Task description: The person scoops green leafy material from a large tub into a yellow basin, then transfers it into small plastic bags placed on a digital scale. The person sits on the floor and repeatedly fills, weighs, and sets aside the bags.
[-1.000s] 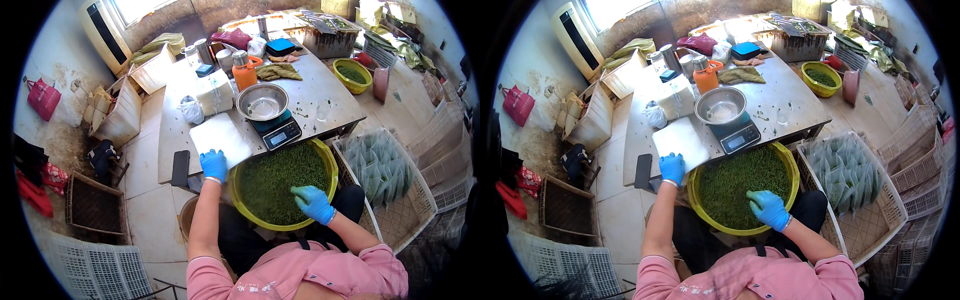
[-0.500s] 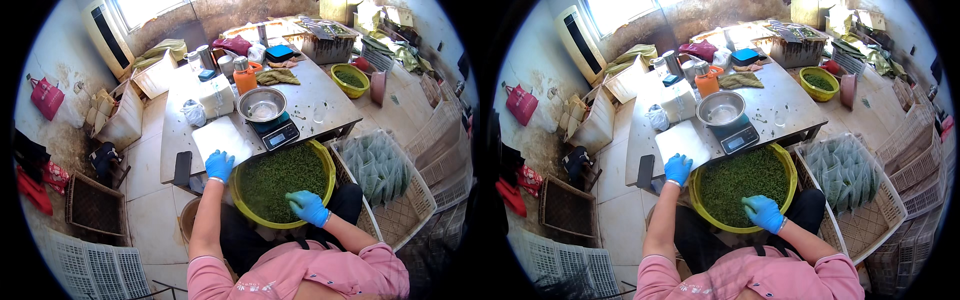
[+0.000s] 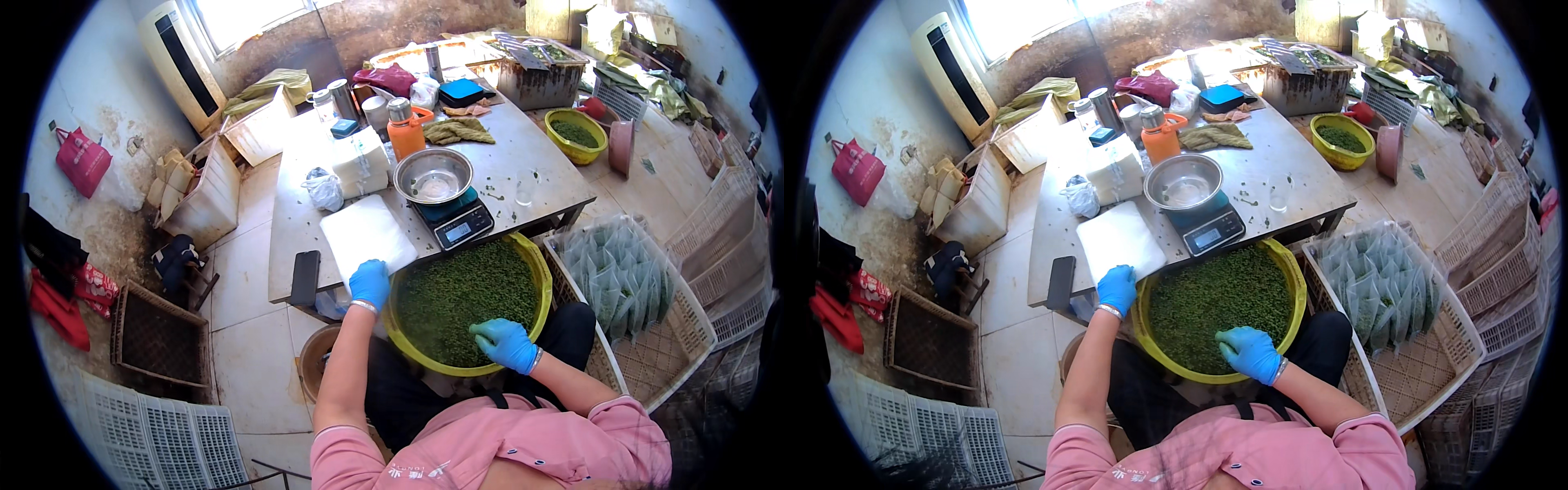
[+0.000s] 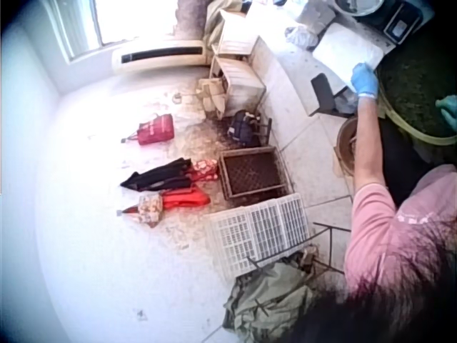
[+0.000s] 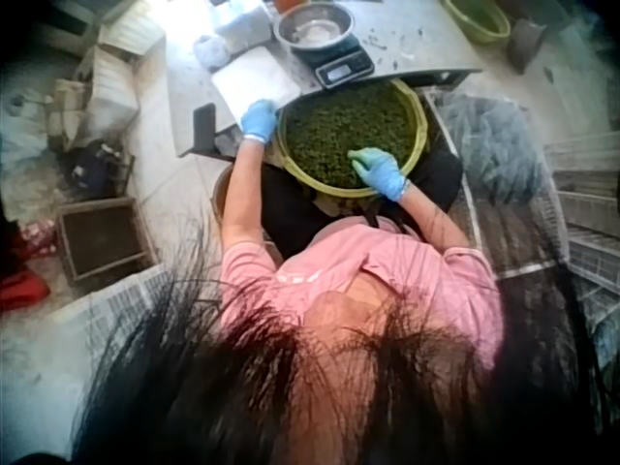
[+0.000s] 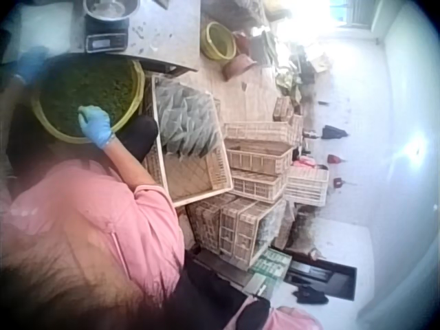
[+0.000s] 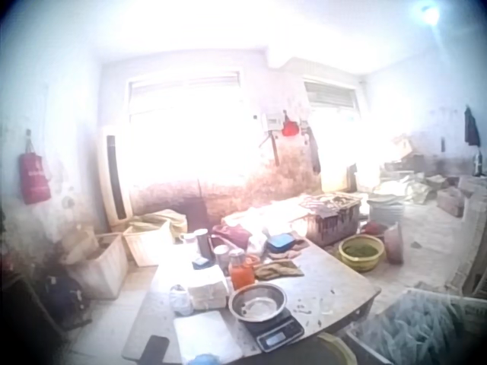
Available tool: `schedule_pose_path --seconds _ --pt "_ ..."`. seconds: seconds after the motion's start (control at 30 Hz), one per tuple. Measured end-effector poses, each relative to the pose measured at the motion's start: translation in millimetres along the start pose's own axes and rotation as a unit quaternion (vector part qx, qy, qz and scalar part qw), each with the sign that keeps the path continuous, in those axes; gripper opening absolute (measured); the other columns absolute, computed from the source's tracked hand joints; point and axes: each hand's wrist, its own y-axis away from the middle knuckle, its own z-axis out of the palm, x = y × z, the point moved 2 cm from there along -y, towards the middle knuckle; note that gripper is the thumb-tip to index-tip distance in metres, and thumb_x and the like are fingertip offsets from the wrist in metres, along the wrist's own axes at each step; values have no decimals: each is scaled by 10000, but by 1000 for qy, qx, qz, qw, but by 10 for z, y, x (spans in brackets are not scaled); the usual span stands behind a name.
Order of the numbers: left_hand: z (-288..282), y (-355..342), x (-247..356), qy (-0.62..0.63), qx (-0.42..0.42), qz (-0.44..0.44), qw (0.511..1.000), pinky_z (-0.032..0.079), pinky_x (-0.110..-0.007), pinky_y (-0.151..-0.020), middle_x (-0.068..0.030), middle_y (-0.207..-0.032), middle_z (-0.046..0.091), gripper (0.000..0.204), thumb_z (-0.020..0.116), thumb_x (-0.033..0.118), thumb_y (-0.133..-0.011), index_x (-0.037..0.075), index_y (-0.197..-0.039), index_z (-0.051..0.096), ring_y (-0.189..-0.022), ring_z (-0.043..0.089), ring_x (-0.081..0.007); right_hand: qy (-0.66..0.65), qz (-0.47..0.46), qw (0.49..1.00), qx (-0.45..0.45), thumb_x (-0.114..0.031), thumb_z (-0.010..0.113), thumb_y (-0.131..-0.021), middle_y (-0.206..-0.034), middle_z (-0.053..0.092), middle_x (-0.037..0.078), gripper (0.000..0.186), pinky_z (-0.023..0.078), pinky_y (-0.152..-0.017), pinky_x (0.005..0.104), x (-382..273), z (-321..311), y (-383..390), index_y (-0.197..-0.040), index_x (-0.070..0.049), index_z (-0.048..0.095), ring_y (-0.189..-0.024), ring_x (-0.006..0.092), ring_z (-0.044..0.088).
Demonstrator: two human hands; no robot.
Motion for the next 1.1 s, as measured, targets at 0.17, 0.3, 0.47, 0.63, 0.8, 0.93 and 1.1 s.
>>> schedule_pose_path --seconds 0.17,0.3,0.47,0.63,0.8,0.93,1.1 --pt "-32 -102 -76 143 66 -124 980 489 -432 -676 -168 -764 635 133 682 176 -715 58 -684 629 -718 618 -338 -1 5 1000 4 -193 608 -804 -781 642 108 173 499 -647 424 26 25 -1 -952 -125 665 -736 306 617" --pt "102 -143 -226 256 -7 -150 955 477 -374 -593 -112 -660 623 193 760 171 -682 43 -656 618 -599 589 -256 2 12 1000 -4 -198 608 -805 -788 649 105 176 504 -652 422 63 56 44 -954 -127 668 -738 306 623" --pt "26 -229 -386 502 -110 -200 834 418 -274 -502 -12 -561 559 246 792 168 -694 39 -606 602 -511 486 -111 -5 29 999 -18 -212 602 -813 -801 661 110 186 510 -656 421 131 85 103 -959 -123 676 -738 308 635" --pt "25 -188 -378 487 -48 -192 851 399 -258 -498 -15 -569 565 245 786 166 -709 48 -604 599 -517 480 -91 -9 32 999 -7 -222 601 -815 -802 663 113 186 512 -654 422 179 117 119 -952 -123 680 -735 307 637" --pt "50 -188 -313 531 -66 -191 823 399 -252 -512 -11 -580 566 244 787 178 -719 50 -619 604 -524 480 -89 -11 27 999 -14 -222 604 -811 -796 663 111 178 513 -653 420 163 164 91 -939 -125 682 -729 308 636" --pt "70 -217 -381 548 -79 -199 809 413 -249 -520 -14 -600 584 207 763 167 -740 35 -652 629 -535 494 -88 -10 28 999 -21 -221 604 -810 -787 661 111 174 514 -652 419 159 185 95 -933 -125 682 -729 310 636" --pt "151 -238 -334 511 -47 -196 836 458 -244 -553 -43 -651 635 92 689 94 -766 4 -756 683 -568 547 -101 -15 32 999 -21 -222 600 -813 -783 660 115 176 513 -654 420 183 207 117 -933 -123 682 -725 313 637"
